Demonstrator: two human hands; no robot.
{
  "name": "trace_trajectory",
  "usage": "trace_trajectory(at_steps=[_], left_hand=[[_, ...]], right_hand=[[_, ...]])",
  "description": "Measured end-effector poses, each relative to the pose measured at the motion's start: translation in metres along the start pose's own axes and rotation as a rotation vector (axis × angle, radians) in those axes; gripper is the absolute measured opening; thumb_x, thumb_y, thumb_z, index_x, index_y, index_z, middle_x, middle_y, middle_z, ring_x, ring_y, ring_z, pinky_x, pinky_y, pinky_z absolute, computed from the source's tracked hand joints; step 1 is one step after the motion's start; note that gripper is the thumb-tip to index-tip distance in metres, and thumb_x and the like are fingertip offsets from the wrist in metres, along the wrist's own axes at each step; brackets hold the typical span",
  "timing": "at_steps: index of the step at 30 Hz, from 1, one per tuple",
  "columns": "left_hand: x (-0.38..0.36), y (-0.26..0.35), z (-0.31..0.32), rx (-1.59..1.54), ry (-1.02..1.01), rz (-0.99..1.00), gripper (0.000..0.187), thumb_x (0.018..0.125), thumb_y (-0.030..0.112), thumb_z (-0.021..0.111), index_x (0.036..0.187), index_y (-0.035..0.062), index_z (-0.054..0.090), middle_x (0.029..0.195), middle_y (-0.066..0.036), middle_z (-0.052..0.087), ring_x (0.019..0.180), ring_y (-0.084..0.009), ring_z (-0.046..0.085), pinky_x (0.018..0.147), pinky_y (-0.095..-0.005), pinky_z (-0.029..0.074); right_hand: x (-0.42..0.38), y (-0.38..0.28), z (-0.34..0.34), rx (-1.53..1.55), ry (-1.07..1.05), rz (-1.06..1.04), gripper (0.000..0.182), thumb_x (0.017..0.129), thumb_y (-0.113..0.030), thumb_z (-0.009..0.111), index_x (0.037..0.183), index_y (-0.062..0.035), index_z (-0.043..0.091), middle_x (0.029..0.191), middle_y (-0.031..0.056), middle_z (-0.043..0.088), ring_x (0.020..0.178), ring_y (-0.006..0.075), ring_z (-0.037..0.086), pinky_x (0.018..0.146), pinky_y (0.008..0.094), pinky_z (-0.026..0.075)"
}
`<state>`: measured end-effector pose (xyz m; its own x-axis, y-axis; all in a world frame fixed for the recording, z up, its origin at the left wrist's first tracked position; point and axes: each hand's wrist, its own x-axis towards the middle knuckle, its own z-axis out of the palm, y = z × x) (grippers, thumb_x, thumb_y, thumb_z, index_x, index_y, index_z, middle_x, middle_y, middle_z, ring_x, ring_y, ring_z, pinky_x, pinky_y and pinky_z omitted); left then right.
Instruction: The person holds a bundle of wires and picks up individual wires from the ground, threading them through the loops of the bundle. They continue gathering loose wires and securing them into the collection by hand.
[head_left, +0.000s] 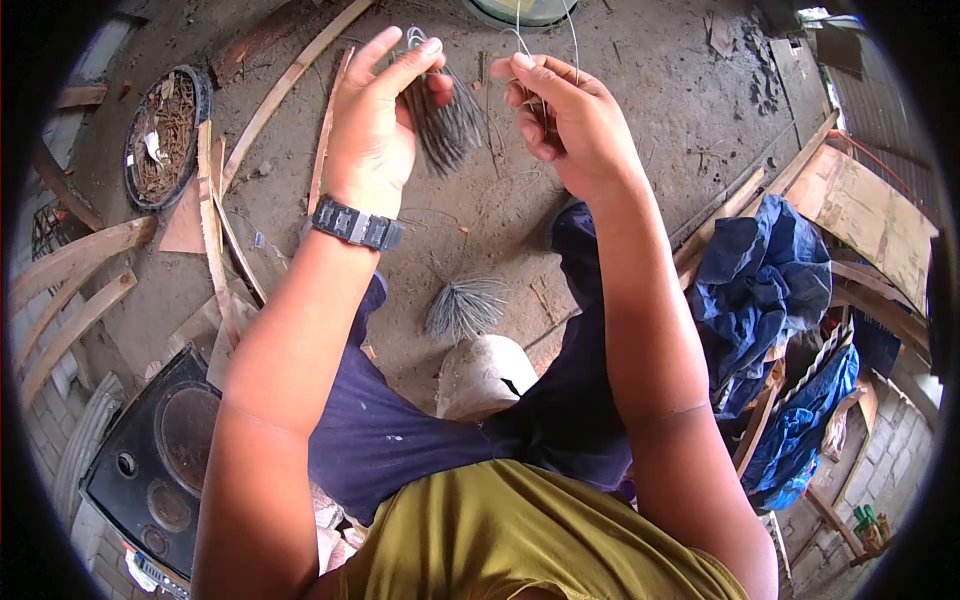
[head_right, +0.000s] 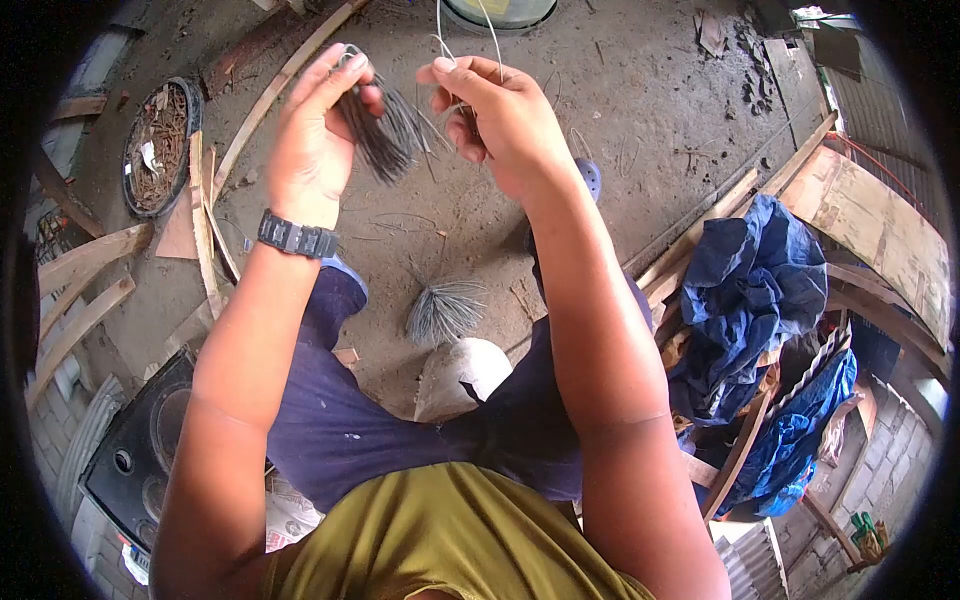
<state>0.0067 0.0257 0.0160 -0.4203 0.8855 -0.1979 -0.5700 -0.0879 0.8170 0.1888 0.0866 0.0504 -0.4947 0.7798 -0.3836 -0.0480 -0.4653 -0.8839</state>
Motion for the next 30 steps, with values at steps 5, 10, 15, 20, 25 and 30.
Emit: trace_trajectory(at_steps=[5, 10, 15, 20, 25, 30], left_hand=[[-0.006, -0.01, 0.005, 0.004, -0.149, -0.136, 0.053, 0.093, 0.009, 0.073, 0.139, -0.0013, 0.05, 0.102, -0.009, 0.07, 0.096, -0.0189, 0.067, 0.087, -0.0326, 0.053], [-0.005, -0.012, 0.006, 0.035, -0.194, -0.105, 0.068, 0.085, 0.009, 0.082, 0.139, -0.0046, 0.043, 0.104, -0.01, 0.071, 0.088, -0.0185, 0.07, 0.082, -0.032, 0.055], [0.007, -0.005, -0.01, -0.105, -0.091, -0.048, 0.04, 0.091, 0.005, 0.067, 0.129, -0.0016, 0.056, 0.095, -0.009, 0.069, 0.09, -0.023, 0.068, 0.082, -0.0384, 0.055], [0.031, 0.006, -0.037, -0.203, -0.098, 0.038, 0.014, 0.091, 0.004, 0.066, 0.105, 0.0023, 0.067, 0.092, -0.008, 0.068, 0.088, -0.024, 0.067, 0.08, -0.0391, 0.055], [0.024, 0.006, -0.035, -0.19, -0.001, 0.005, 0.012, 0.089, 0.005, 0.07, 0.101, 0.003, 0.069, 0.092, -0.007, 0.069, 0.085, -0.0229, 0.066, 0.077, -0.0393, 0.055], [0.027, 0.004, -0.035, -0.118, -0.017, 0.052, 0.015, 0.089, 0.005, 0.071, 0.104, 0.0026, 0.069, 0.094, -0.008, 0.069, 0.084, -0.0223, 0.066, 0.076, -0.0381, 0.055]], right_hand=[[0.0, -0.001, 0.001, 0.024, -0.111, 0.052, 0.022, 0.098, -0.026, 0.065, 0.1, -0.0043, 0.071, 0.076, -0.0024, 0.058, 0.056, 0.0045, 0.048, 0.044, 0.022, 0.032], [0.001, 0.005, 0.005, -0.044, -0.075, 0.05, 0.017, 0.091, -0.023, 0.071, 0.094, -0.0078, 0.067, 0.074, -0.0031, 0.056, 0.055, 0.003, 0.043, 0.045, 0.0206, 0.029], [-0.001, 0.004, 0.004, -0.147, -0.072, 0.06, 0.019, 0.091, -0.024, 0.07, 0.098, -0.0069, 0.065, 0.075, -0.002, 0.056, 0.057, 0.003, 0.041, 0.047, 0.0206, 0.027], [0.0, -0.002, 0.001, -0.029, 0.185, 0.105, 0.015, 0.095, -0.019, 0.061, 0.102, -0.0064, 0.063, 0.088, 0.0065, 0.063, 0.053, 0.006, 0.039, 0.044, 0.022, 0.026], [0.001, -0.001, -0.005, -0.144, 0.141, 0.041, 0.019, 0.094, -0.018, 0.062, 0.108, -0.006, 0.067, 0.088, 0.0065, 0.066, 0.055, 0.0063, 0.043, 0.046, 0.0234, 0.031], [0.009, 0.009, -0.026, -0.873, 0.363, -0.239, 0.026, 0.091, -0.017, 0.06, 0.109, -0.0037, 0.074, 0.093, 0.0169, 0.074, 0.07, 0.0227, 0.068, 0.066, 0.0346, 0.053]])
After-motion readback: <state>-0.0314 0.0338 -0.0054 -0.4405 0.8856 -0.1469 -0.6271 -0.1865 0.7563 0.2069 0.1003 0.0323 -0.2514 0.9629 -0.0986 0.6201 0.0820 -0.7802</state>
